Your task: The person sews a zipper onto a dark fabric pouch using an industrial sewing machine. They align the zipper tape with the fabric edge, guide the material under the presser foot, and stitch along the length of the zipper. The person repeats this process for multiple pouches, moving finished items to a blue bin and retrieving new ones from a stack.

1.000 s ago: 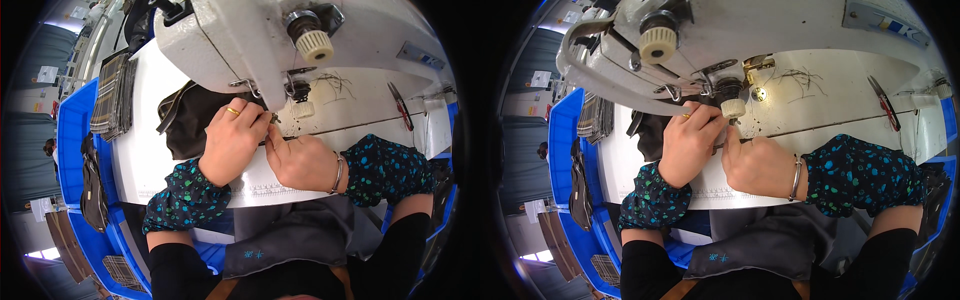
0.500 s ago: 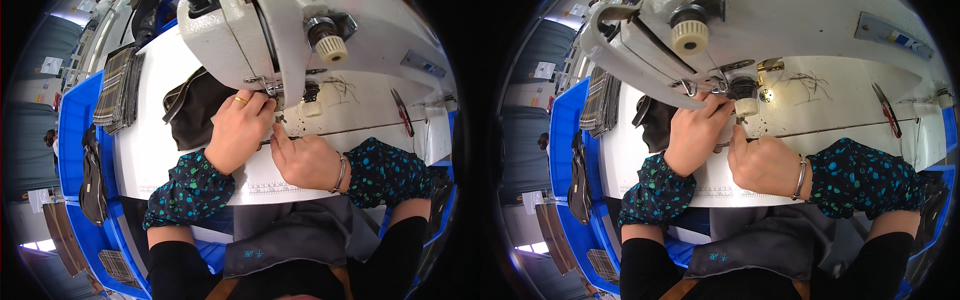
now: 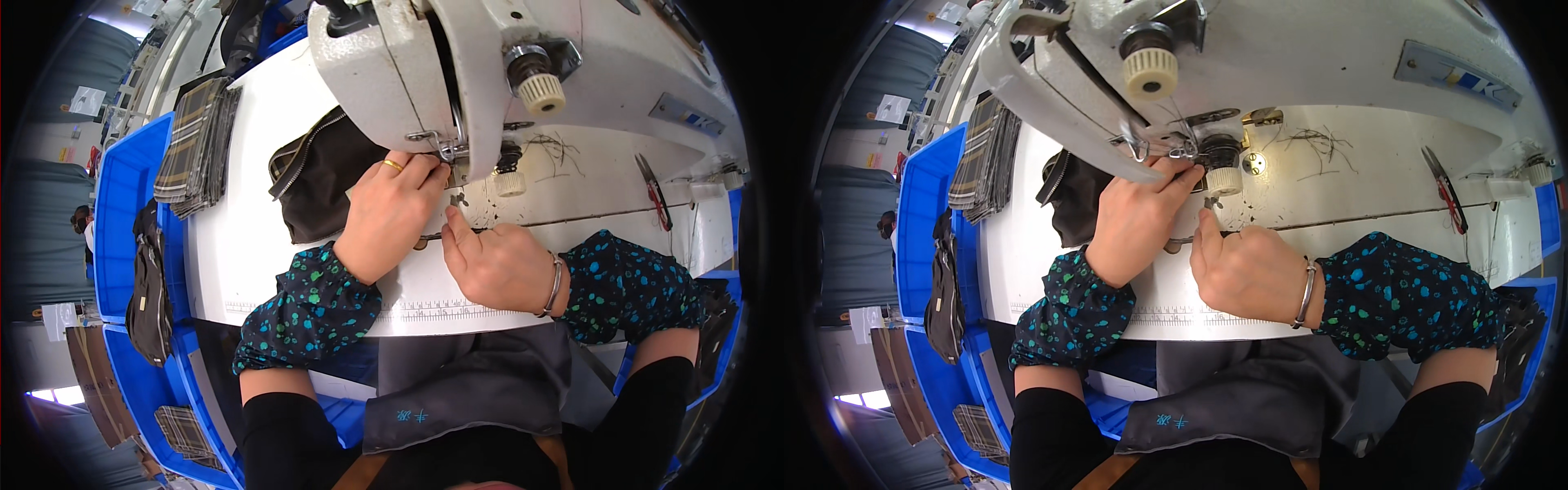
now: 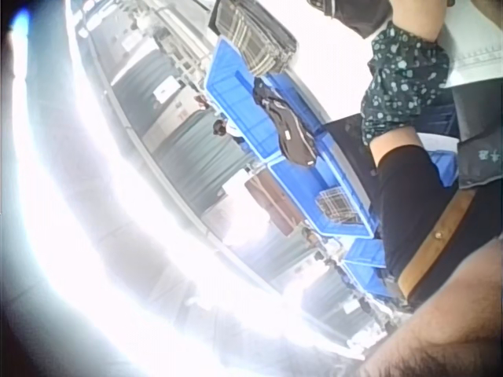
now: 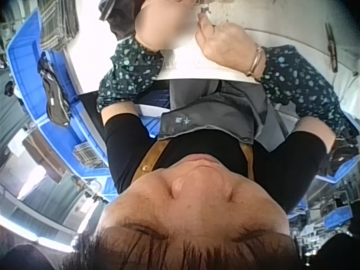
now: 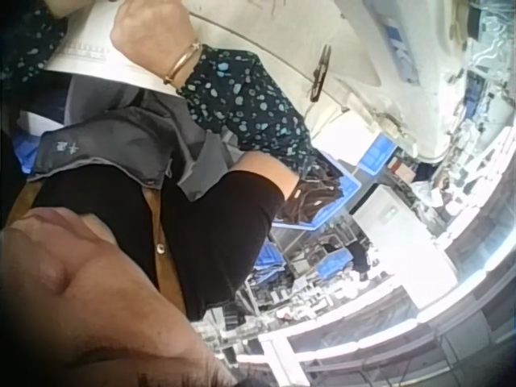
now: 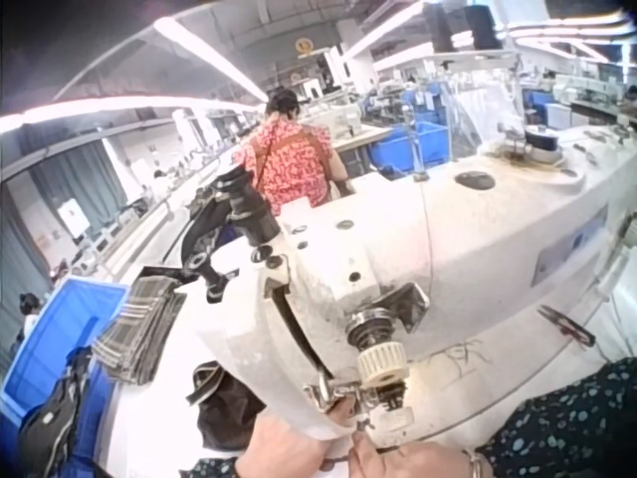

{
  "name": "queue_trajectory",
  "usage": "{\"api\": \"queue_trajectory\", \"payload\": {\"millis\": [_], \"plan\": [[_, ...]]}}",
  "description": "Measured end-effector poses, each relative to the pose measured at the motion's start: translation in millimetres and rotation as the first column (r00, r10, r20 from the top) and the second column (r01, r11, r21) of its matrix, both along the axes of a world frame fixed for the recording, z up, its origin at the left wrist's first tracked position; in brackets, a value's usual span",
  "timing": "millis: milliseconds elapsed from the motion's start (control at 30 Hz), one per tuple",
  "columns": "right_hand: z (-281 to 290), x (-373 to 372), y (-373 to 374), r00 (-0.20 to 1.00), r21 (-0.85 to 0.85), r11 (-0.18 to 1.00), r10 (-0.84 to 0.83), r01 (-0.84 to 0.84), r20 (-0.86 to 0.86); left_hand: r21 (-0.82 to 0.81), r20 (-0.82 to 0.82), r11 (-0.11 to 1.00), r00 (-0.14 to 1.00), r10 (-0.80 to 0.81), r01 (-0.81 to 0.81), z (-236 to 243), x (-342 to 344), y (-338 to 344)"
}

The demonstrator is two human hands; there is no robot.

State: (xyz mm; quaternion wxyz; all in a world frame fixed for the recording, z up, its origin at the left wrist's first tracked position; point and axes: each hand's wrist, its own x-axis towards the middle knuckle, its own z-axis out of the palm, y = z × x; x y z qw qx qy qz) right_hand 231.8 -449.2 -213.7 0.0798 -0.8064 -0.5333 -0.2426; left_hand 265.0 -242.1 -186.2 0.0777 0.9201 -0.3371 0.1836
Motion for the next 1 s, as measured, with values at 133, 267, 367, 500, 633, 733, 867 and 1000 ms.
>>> {"api": "queue_trajectory", "payload": {"millis": [133,267,367,500,633,733,867,1000], "plan": [[-1,0,0,1.000,0.001,1.000,-0.006,0.006,0.002,0.007,0.011,1.000,1.000,0.002,-0.002,1,0,-1],[-3,1,1,1.000,0.008,1.000,-0.003,0.002,0.027,0.012,-0.003,1.000,1.000,0.008,-0.008,-2,4,3],[-4,2,1,1.000,0.028,1.000,0.002,-0.003,0.020,0.004,0.051,0.999,0.998,0.031,-0.032,-4,3,9],[-6,6,2,1.000,0.054,0.998,0.018,-0.019,0.024,0.143,0.019,0.986,0.996,0.089,-0.091,7,-4,26],[-1,9,4,1.000,0.102,0.995,0.005,-0.005,0.001,0.193,-0.288,0.977,0.947,0.145,-0.090,28,1,22],[1,10,6,1.000,0.153,0.988,-0.017,0.014,0.020,-0.176,-0.762,0.973,0.647,-0.037,-0.151,32,11,17],[-1,10,7,0.994,0.200,0.980,-0.014,-0.009,0.111,-0.435,-0.889,0.750,0.371,-0.270,-0.498,29,3,4],[-7,10,8,0.989,0.141,0.981,0.126,-0.136,0.076,-0.273,-0.747,0.916,0.665,-0.009,-0.295,24,-6,4]]}}
